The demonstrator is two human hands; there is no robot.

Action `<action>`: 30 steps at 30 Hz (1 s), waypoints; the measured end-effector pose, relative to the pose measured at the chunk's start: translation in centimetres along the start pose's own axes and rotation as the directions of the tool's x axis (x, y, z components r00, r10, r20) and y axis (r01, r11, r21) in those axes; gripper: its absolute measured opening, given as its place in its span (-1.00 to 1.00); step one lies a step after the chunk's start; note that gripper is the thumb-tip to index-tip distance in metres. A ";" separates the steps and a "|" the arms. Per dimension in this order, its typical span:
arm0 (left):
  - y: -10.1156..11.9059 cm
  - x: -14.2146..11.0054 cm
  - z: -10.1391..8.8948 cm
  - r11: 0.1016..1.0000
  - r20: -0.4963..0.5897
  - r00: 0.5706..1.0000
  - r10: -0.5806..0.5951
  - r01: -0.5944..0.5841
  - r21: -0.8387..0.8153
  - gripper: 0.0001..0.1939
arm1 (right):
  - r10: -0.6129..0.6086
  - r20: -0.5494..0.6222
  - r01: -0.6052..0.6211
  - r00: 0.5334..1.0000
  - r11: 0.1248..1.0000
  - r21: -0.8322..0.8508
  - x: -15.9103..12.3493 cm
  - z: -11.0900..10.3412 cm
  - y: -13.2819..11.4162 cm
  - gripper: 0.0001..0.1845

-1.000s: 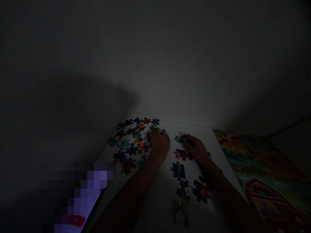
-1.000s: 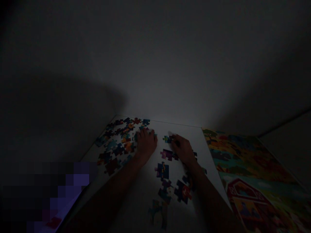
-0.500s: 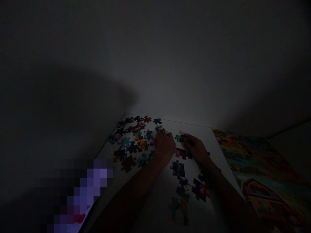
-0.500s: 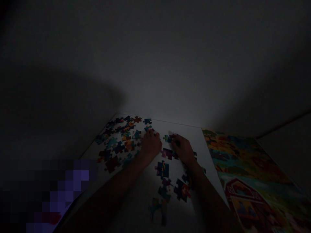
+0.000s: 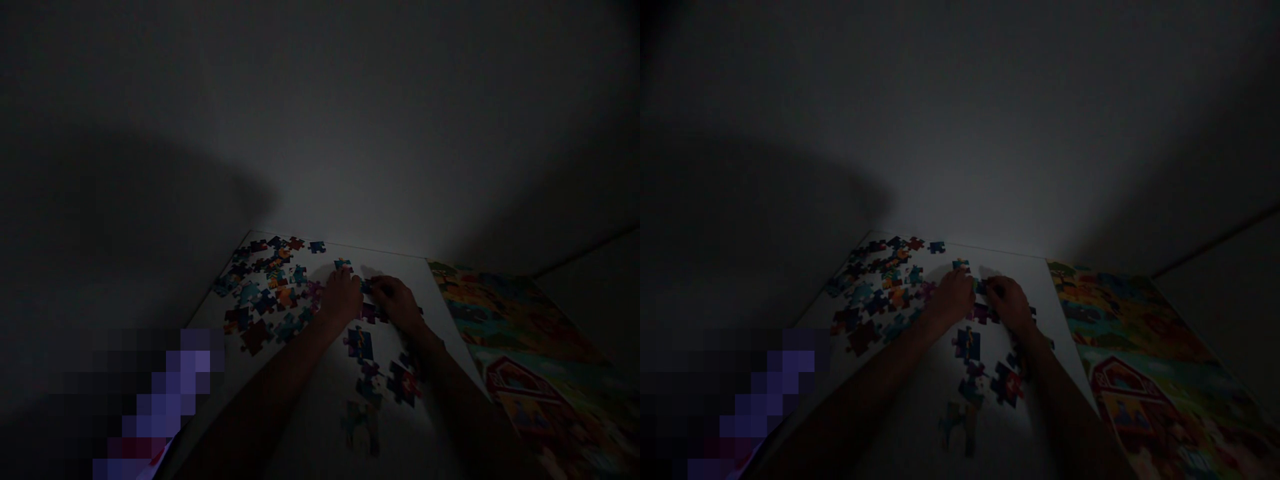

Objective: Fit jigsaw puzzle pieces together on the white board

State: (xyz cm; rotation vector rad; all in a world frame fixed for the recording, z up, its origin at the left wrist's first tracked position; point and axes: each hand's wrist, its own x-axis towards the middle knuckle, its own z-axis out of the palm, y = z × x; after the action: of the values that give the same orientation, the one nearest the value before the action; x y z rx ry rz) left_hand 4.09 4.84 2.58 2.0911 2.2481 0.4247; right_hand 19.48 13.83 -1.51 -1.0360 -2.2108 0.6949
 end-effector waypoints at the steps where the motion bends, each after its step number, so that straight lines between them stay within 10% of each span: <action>1: 0.0 0.1 0.0 1.000 0.006 1.000 0.015 -0.015 -0.005 -0.79 | 0.001 -0.002 -0.001 1.000 1.000 -0.002 0.0 0.0 0.0 -0.82; 21: 0.3 0.5 0.3 0.968 0.028 0.978 0.207 -0.201 -0.148 -0.79 | -0.071 -0.030 0.069 0.997 0.996 -0.053 0.1 0.4 1.0 -0.66; 30: -4.8 2.5 -0.9 0.990 -0.057 0.995 -0.085 0.078 -0.115 -0.70 | -0.171 0.013 0.171 0.985 0.974 -0.148 0.1 0.4 1.2 -0.60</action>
State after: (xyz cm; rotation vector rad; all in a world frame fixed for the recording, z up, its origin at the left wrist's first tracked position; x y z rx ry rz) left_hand -1.00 6.88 2.78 1.9508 2.2747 0.6047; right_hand 19.72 14.49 -2.51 -0.9015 -2.3478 0.4595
